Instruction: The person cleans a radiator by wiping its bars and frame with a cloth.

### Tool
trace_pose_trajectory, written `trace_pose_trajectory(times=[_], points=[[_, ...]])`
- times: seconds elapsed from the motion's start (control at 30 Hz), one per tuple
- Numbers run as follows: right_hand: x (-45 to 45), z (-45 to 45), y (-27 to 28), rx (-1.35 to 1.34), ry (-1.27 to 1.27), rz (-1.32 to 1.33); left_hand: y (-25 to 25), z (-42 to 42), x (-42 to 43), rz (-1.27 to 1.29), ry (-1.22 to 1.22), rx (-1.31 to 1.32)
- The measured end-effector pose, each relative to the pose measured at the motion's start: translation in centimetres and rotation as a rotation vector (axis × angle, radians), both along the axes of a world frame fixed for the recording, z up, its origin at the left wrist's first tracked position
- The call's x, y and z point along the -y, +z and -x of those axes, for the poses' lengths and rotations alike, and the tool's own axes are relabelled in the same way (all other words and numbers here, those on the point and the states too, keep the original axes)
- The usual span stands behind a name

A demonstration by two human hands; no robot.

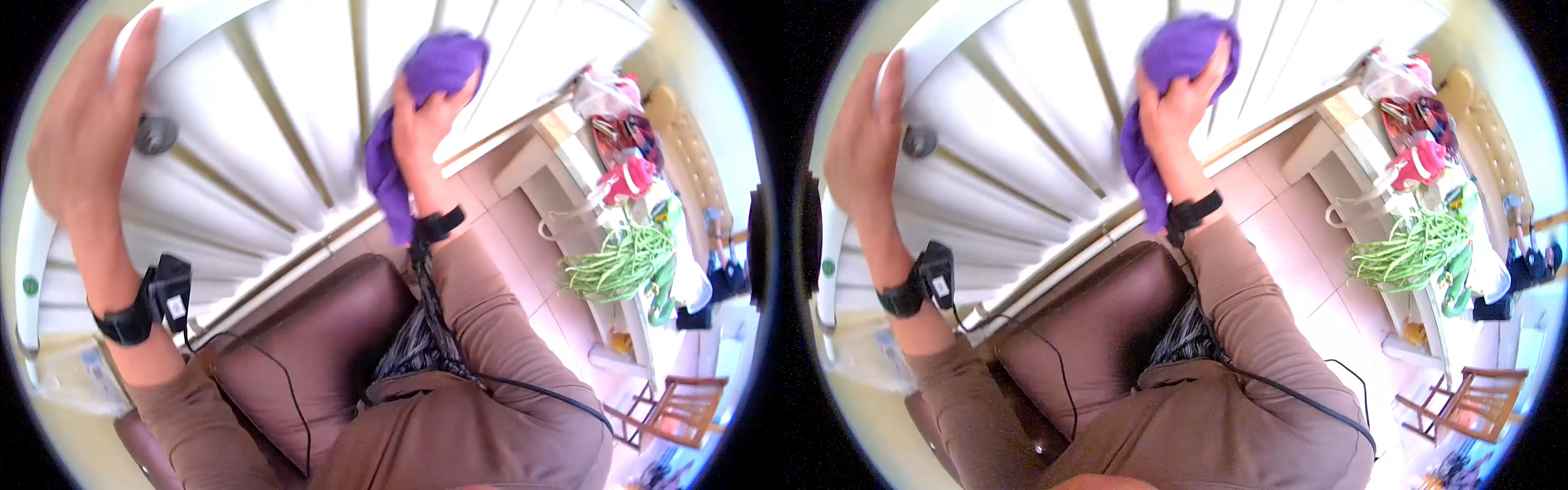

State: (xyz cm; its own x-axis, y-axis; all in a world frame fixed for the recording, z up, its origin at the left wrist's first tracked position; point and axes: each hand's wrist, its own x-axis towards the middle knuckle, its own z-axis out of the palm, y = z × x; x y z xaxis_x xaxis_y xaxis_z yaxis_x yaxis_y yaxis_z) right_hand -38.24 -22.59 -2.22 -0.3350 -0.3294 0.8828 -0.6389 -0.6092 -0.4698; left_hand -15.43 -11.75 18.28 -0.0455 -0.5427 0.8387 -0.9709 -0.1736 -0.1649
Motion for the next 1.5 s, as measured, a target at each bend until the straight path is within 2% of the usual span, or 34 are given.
trace_pose_trajectory(times=[0.13, 0.2, 0.27, 0.3, 0.37, 0.4, 0.5, 0.53, 0.6, 0.63, 0.67, 0.7, 0.77, 0.8, 0.9, 0.97, 1.0, 1.07, 1.13, 1.2, 1.27, 1.33, 1.4, 1.43, 1.5], points=[[-0.9, -0.4, -7.1, 0.111, -0.002, -0.212, 0.2, -0.5, 0.1, 0.019, -0.044, 0.024], [-1.1, -0.3, -11.6, 0.128, 0.019, -0.439, 0.1, -0.3, 0.1, 0.005, -0.083, 0.021], [-1.4, -1.5, -15.1, 0.423, 0.033, -0.608, 0.0, 0.0, 0.1, 0.062, -0.051, 0.052], [-0.8, -1.9, -17.3, 0.426, 0.032, -0.599, 0.1, 0.0, 0.0, 0.07, -0.055, 0.054], [0.0, -2.4, -21.4, 0.575, -0.133, -0.732, 0.1, -0.2, 0.0, 0.062, -0.09, 0.079], [-0.2, -2.3, -21.7, 0.578, -0.134, -0.727, 0.1, -0.2, 0.0, 0.067, -0.093, 0.081], [0.4, -1.2, -21.7, 0.705, -0.076, -0.989, 0.4, 0.0, -0.2, 0.118, -0.149, 0.133], [1.4, -0.5, -21.9, 0.705, -0.078, -0.986, 0.5, 0.1, -0.3, 0.121, -0.151, 0.132], [3.7, 1.7, -21.8, 1.366, 0.393, -0.904, 0.6, 0.3, -0.6, 0.078, -0.117, 0.13], [4.5, 3.0, -20.4, 1.495, 0.566, -0.92, 0.6, 0.6, -0.7, 0.061, -0.082, 0.119], [5.4, 3.9, -19.0, 1.508, 0.603, -0.85, 0.7, 0.8, -0.8, 0.07, -0.102, 0.112], [3.9, 3.5, -13.0, 1.493, 0.569, -0.865, 0.7, 0.8, -0.8, 0.045, -0.09, 0.078], [4.4, 4.9, -7.2, 1.245, 0.612, -0.722, 0.7, 1.2, -0.9, 0.019, -0.102, 0.041], [5.1, 5.3, -4.1, 1.223, 0.594, -0.701, 0.7, 1.4, -1.1, 0.008, -0.096, 0.01], [2.4, 5.0, 6.0, 0.904, 0.5, -0.588, 0.8, 1.2, -1.1, -0.031, -0.092, -0.01], [-0.3, 4.3, 11.3, 0.6, 0.387, -0.435, 0.9, 1.5, -1.2, -0.098, 0.004, -0.049], [-0.8, 3.9, 12.7, 0.472, 0.377, -0.254, 0.9, 1.5, -1.2, -0.1, 0.004, -0.053], [1.1, 3.8, 13.2, 0.218, 0.093, -0.074, 0.8, 1.2, -1.1, -0.082, -0.055, -0.098], [2.8, 3.7, 11.5, -0.013, -0.43, 0.201, 0.4, 0.5, -0.6, -0.061, -0.05, -0.059], [2.6, 4.1, 9.0, 0.163, 0.002, 0.011, 0.2, 0.0, -0.3, -0.037, -0.049, -0.019], [3.7, 5.5, 5.5, 0.114, -0.075, 0.005, -0.1, -0.5, 0.1, -0.109, -0.099, -0.147], [4.4, 5.7, 2.6, 0.162, -0.086, -0.023, -0.9, -2.5, 1.1, -0.046, -0.173, -0.08], [4.7, 6.2, 0.4, 0.146, -0.102, -0.032, -1.2, -4.7, 1.4, -0.248, 0.364, -0.042], [4.7, 6.2, -0.5, 0.193, -0.1, -0.051, -2.4, -11.1, 2.3, -0.256, 0.373, 0.433], [4.7, 5.9, -2.2, 0.296, -0.104, -0.086, -2.2, -11.4, 2.2, -0.249, 0.376, 0.449]])
